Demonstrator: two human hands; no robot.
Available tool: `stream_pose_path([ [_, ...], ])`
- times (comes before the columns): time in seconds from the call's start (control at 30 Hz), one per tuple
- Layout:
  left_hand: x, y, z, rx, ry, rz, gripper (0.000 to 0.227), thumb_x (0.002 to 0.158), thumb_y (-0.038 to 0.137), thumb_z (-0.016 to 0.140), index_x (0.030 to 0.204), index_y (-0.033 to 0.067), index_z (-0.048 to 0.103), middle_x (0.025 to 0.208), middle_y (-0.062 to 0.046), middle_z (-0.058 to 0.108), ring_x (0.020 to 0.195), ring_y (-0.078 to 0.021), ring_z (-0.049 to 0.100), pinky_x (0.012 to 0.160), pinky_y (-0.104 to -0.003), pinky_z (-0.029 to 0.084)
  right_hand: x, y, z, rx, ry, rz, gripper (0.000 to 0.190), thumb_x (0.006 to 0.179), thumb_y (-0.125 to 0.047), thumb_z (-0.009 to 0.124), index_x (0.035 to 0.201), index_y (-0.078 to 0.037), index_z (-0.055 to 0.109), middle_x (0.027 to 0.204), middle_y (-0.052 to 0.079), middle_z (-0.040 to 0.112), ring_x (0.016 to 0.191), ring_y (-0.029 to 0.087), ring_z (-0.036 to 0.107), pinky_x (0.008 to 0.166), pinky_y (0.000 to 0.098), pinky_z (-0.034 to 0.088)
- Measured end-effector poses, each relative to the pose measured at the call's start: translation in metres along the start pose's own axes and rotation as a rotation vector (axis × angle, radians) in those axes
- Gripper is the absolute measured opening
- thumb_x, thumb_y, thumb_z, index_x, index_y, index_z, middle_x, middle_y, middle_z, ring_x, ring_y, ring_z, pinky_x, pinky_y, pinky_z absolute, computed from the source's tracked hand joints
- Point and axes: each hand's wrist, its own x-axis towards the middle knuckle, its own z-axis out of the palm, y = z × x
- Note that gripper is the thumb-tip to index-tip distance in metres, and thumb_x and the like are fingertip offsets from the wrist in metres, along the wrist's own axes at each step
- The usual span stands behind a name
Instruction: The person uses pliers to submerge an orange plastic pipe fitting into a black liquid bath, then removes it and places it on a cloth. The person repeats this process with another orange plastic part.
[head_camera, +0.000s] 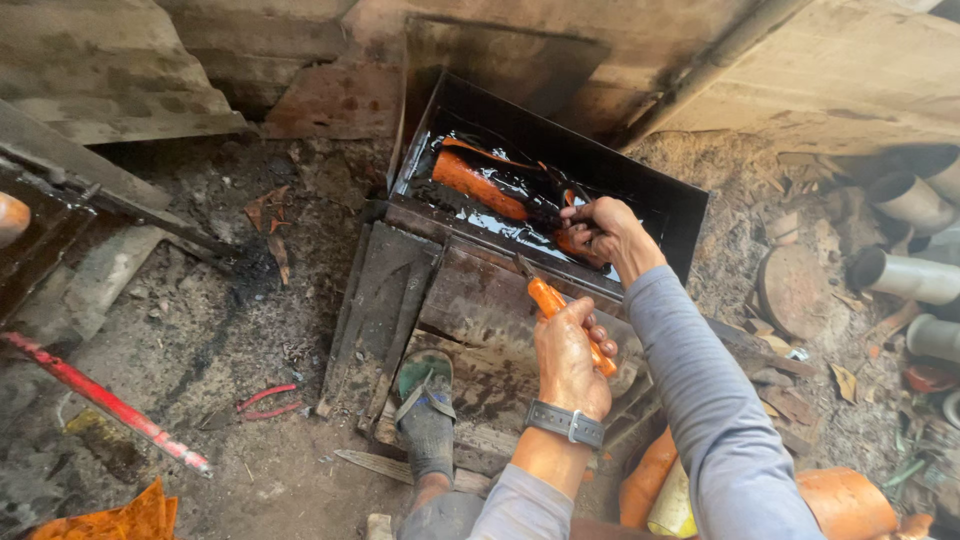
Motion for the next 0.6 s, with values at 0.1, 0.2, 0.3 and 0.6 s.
stream_pose_path([
  [0.1, 0.0, 0.0, -0.001, -0.008, -0.024, 0.021, 0.016, 0.088, 0.007, 0.062, 0.095, 0.0138, 0.048, 0.076, 0.0, 0.047, 0.061, -0.0108, 0.048, 0.051, -0.028, 0.042, -0.044, 0.005, 0.014, -0.079, 0.061, -0.137, 0.016, 0.098, 0.0, 0.044, 0.097, 0.003, 0.06, 0.077, 0.01, 0.056, 0.057, 0.01, 0.045, 0.042, 0.0191, 0.032],
  [0.2, -0.001, 0.003, -0.003, -0.01, -0.039, 0.018, 0.016, 0.089, 0.008, 0.062, 0.094, 0.0131, 0.048, 0.076, 0.0, 0.047, 0.06, -0.0108, 0.047, 0.051, -0.028, 0.042, -0.084, 0.027, 0.023, -0.206, 0.068, -0.215, 0.013, 0.097, 0.0, 0.047, 0.098, -0.003, 0.06, 0.076, 0.009, 0.058, 0.056, 0.01, 0.045, 0.042, 0.02, 0.033],
  [0.3, 0.0, 0.007, -0.005, -0.011, -0.049, 0.036, 0.015, 0.089, 0.008, 0.062, 0.095, 0.0127, 0.049, 0.077, 0.0, 0.047, 0.06, -0.0104, 0.047, 0.05, -0.027, 0.041, -0.106, 0.044, 0.021, -0.403, 0.037, -0.161, 0.013, 0.096, 0.001, 0.049, 0.098, 0.001, 0.062, 0.075, 0.007, 0.057, 0.054, 0.011, 0.047, 0.042, 0.0232, 0.037],
  [0.6, 0.006, 0.012, -0.011, -0.048, -0.059, 0.026, 0.007, 0.09, 0.009, 0.062, 0.089, 0.0103, 0.055, 0.073, 0.0, 0.048, 0.058, -0.0105, 0.046, 0.048, -0.027, 0.039, -0.124, 0.058, 0.003, -0.519, -0.001, -0.03, 0.015, 0.095, 0.005, 0.051, 0.102, 0.004, 0.063, 0.081, 0.014, 0.064, 0.062, 0.023, 0.062, 0.049, 0.0325, 0.051],
])
